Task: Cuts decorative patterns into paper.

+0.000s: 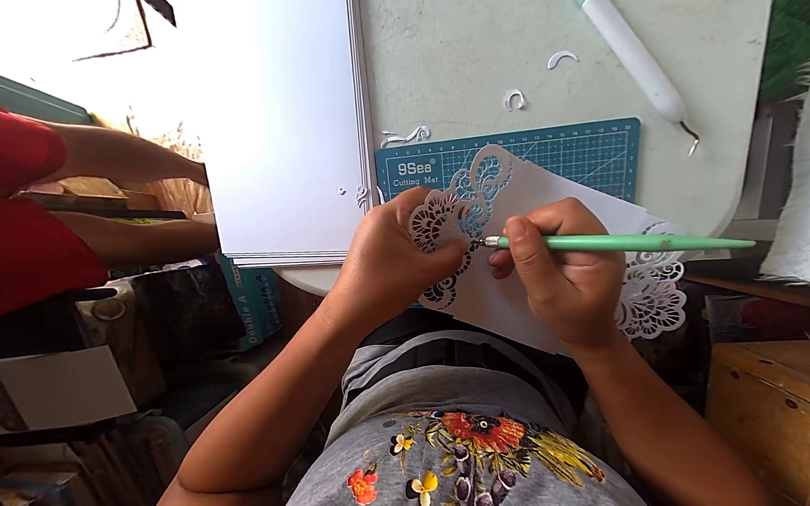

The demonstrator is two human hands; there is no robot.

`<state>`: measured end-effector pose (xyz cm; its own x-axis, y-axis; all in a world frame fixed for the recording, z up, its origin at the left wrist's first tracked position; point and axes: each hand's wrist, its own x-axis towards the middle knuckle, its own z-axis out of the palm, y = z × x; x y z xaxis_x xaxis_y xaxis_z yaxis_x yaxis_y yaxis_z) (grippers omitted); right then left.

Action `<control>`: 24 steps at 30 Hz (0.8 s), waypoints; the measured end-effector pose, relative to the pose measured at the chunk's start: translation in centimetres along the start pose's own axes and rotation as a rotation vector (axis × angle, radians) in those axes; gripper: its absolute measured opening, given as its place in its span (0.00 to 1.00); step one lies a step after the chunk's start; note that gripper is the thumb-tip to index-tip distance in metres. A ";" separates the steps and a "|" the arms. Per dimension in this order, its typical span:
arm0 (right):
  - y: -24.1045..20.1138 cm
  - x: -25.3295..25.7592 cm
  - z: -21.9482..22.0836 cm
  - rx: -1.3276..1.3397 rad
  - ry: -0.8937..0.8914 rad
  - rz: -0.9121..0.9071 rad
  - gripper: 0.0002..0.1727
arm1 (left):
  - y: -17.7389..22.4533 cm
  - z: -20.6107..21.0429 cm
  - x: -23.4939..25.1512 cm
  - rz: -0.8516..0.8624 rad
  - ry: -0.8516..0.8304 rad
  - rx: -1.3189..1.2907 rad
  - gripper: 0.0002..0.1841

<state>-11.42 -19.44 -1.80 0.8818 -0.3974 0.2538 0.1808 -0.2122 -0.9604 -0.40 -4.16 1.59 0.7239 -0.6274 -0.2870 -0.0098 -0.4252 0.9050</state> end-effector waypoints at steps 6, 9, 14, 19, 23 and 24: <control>0.0 0.0 0.0 -0.011 -0.007 0.004 0.06 | 0.1 0.0 0.0 -0.006 -0.003 -0.010 0.14; 0.0 0.0 -0.1 -0.015 -0.014 0.001 0.06 | 0.1 0.0 0.0 -0.008 0.002 0.009 0.14; 0.0 0.0 -0.2 -0.002 -0.032 0.002 0.06 | -0.1 0.0 0.0 0.004 0.000 0.009 0.13; 0.2 0.0 -0.3 0.016 -0.052 -0.022 0.05 | -0.2 -0.1 0.1 0.009 -0.003 -0.007 0.13; 0.2 0.0 -0.5 0.026 -0.073 -0.023 0.06 | -0.1 0.0 0.1 0.011 -0.005 -0.016 0.14; 0.2 0.0 -0.5 0.025 -0.079 -0.025 0.06 | -0.1 0.0 0.1 0.010 -0.002 -0.015 0.14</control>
<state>-11.63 -19.91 -1.94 0.9082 -0.3205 0.2692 0.2134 -0.1986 -0.9566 -0.33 -4.16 1.45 0.7226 -0.6326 -0.2787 -0.0067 -0.4095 0.9123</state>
